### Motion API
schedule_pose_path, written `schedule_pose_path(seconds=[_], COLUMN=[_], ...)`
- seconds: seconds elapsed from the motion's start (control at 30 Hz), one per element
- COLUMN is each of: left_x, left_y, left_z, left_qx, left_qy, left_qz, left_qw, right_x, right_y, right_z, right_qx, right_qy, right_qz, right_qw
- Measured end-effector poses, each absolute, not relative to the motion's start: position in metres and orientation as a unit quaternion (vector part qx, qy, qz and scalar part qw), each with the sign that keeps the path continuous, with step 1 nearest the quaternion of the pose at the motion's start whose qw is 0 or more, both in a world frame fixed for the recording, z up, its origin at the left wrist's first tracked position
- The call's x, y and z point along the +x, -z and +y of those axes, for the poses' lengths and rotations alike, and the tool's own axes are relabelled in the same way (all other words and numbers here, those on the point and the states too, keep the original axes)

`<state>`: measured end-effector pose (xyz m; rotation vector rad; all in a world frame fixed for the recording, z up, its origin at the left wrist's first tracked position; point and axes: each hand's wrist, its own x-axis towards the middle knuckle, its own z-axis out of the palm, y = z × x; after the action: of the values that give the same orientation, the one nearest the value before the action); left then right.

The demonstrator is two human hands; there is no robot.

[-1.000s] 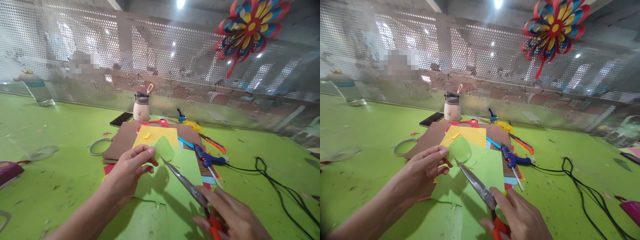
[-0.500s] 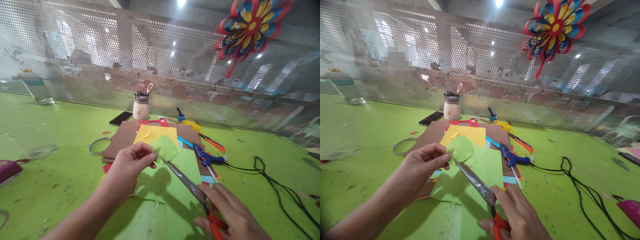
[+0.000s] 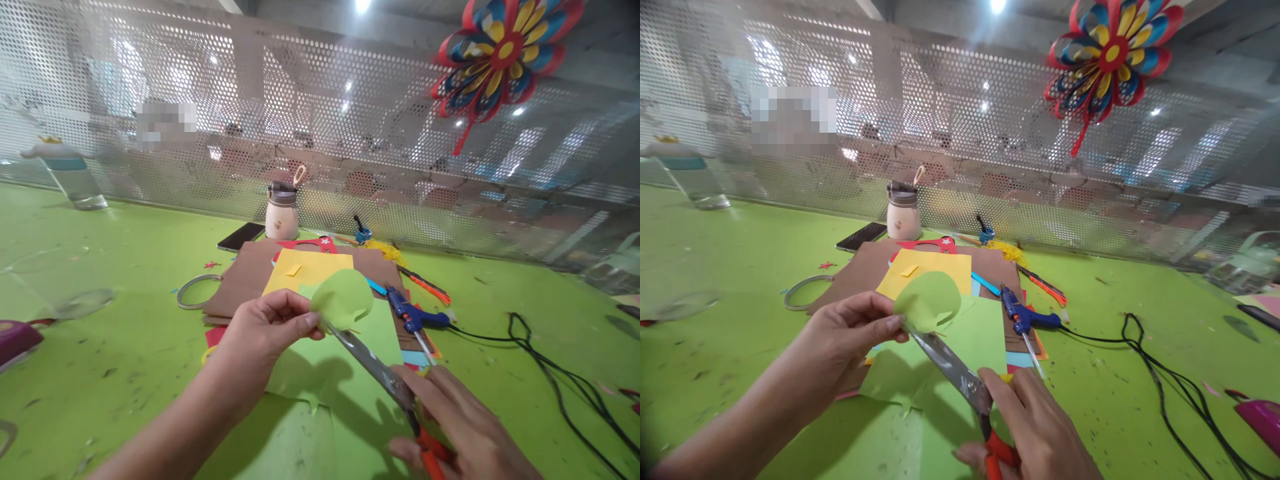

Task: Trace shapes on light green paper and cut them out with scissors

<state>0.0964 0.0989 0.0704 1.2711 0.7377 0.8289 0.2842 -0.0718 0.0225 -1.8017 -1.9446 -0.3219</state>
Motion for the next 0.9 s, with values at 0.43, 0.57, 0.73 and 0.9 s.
schedule_pose_path(seconds=[0.43, 0.57, 0.73, 0.9], left_x=[0.1, 0.101, 0.104, 0.105], left_y=[-0.078, -0.075, -0.065, -0.065], left_z=[0.094, 0.09, 0.089, 0.087], left_qx=[0.53, 0.53, 0.518, 0.481], left_qy=[-0.374, -0.364, -0.364, -0.356], left_qz=[0.371, 0.361, 0.316, 0.308], left_qw=[0.665, 0.676, 0.707, 0.74], right_x=[0.288, 0.286, 0.284, 0.288], right_y=[-0.02, -0.021, -0.023, -0.021], right_z=[-0.07, -0.071, -0.07, -0.07], right_qx=[-0.643, -0.645, -0.644, -0.632], right_qy=[0.153, 0.163, 0.181, 0.187], right_qz=[-0.729, -0.723, -0.72, -0.729], right_qw=[0.179, 0.186, 0.186, 0.184])
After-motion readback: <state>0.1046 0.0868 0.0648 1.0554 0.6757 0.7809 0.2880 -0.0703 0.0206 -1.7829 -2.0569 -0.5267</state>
